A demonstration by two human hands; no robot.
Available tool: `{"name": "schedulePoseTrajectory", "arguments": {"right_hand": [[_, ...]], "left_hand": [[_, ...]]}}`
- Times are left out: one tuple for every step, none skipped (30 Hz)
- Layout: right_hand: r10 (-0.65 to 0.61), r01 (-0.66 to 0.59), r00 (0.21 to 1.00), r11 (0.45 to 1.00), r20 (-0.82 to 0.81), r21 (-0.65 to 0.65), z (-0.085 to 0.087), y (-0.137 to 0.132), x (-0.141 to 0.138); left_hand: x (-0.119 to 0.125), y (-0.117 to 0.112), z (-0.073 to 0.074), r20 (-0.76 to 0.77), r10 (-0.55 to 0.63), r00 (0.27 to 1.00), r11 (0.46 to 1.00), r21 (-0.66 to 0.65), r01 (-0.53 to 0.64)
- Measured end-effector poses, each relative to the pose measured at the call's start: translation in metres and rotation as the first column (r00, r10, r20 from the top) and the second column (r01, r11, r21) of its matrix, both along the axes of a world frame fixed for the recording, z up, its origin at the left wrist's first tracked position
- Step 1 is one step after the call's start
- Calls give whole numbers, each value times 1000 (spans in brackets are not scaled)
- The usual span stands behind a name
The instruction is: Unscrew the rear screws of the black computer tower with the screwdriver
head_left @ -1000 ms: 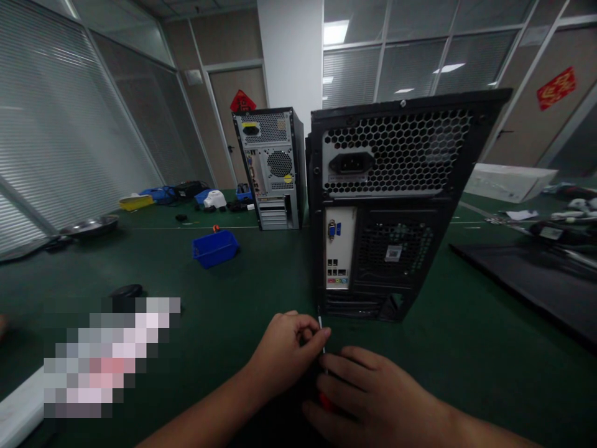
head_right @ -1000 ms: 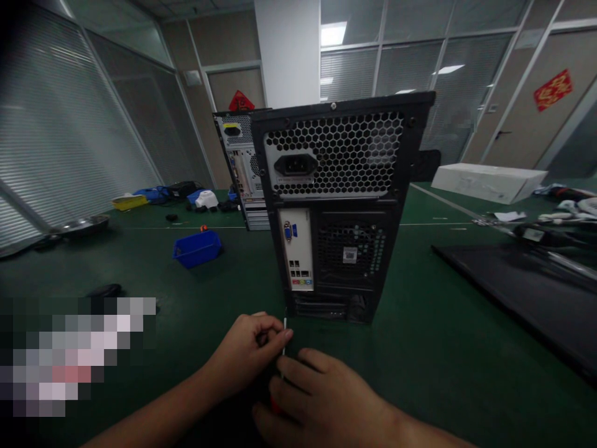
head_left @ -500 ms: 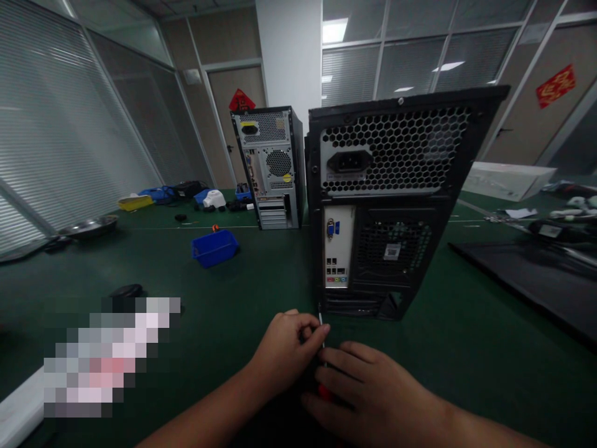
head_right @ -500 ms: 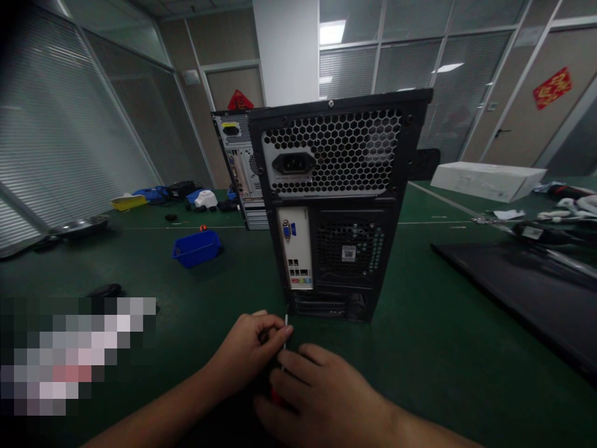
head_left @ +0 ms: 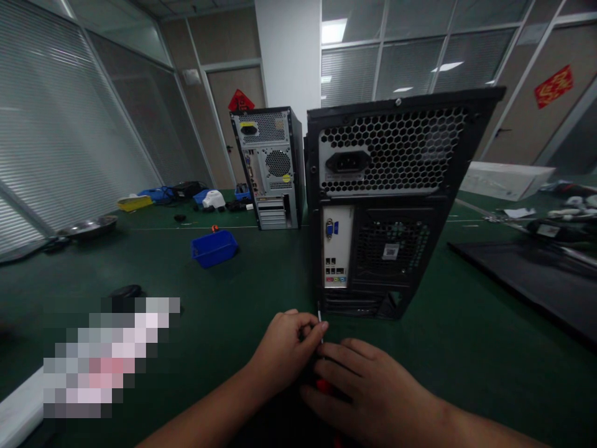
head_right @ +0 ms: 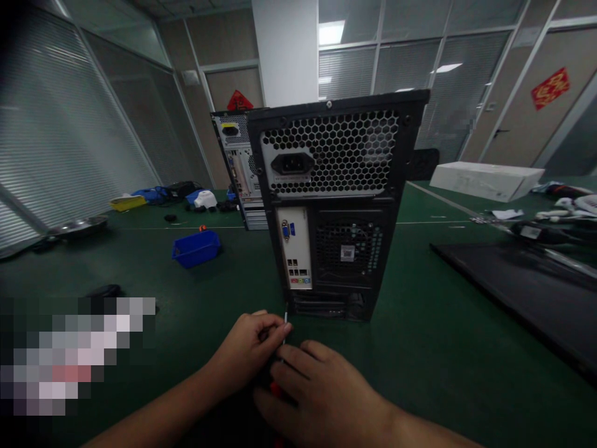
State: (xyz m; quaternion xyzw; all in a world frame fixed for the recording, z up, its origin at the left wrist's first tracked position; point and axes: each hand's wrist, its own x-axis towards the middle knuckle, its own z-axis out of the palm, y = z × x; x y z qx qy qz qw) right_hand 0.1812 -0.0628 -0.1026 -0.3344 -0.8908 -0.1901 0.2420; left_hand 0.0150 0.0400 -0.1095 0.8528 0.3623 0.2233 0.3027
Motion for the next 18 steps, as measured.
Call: {"name": "schedulePoseTrajectory", "arguments": {"right_hand": [[-5,5,1000,1000,-1,1,0,0,0],[-10,10,1000,1000,-3,5,0,0,0],[-12,13,1000,1000,-8,13,0,0,-1],[-15,15,1000,1000,-17,23,0,0,-1],[-13,14,1000,999,-23,30,-1,0,-2],[-12,13,1000,999,-28,35,-1,1,-3],[-12,13,999,999,-33,38,-1,1,-4],[-14,16,999,999,-38,37,-2,1,-4],[-15,17,999,999,-40,36,-2,1,-5],[-17,18,999,999,-40,36,-2,1,-5],[-18,19,999,999,-37,30,-2,2,-5],[-17,18,999,1000,-31,23,-3,2,-4],[-15,15,1000,1000,-25,15,-3,2,-4],[-14,14,1000,1000,-28,15,-3,2,-4],[-17,18,999,1000,-37,16,-4,2,-4],[-18,19,999,1000,-51,21,-4,2,-4],[-19,21,998,999,-68,31,-5,2,-5],[-21,25,996,999,-90,44,-6,3,-5]], "left_hand": [[0,0,0,1,-4,1000,1000,4,4],[0,0,-1,4,-6,1000,1000,7,6],[0,0,-1,8,-8,1000,1000,8,8],[0,1,-1,12,-8,1000,1000,10,8],[0,1,-1,16,-8,1000,1000,11,8],[0,1,-2,20,-10,1000,1000,12,9],[0,1,-2,21,-13,1000,1000,13,13],[0,2,-2,21,-15,1000,1000,14,14],[0,2,-2,20,-17,1000,1000,16,16],[0,1,-1,17,-18,1000,1000,17,18],[0,1,-1,12,-17,1000,1000,20,17],[0,1,-1,7,-13,1000,1000,22,13],[0,1,-1,0,-10,1000,1000,23,10],[-1,1,0,-4,-7,1000,1000,23,7],[-1,1,0,-7,-6,1000,1000,21,6],[-1,1,0,-8,-7,1000,1000,17,7],[-1,1,1,-6,-11,1000,1000,13,11],[-1,1,1,-3,-16,1000,1000,8,16]]}}
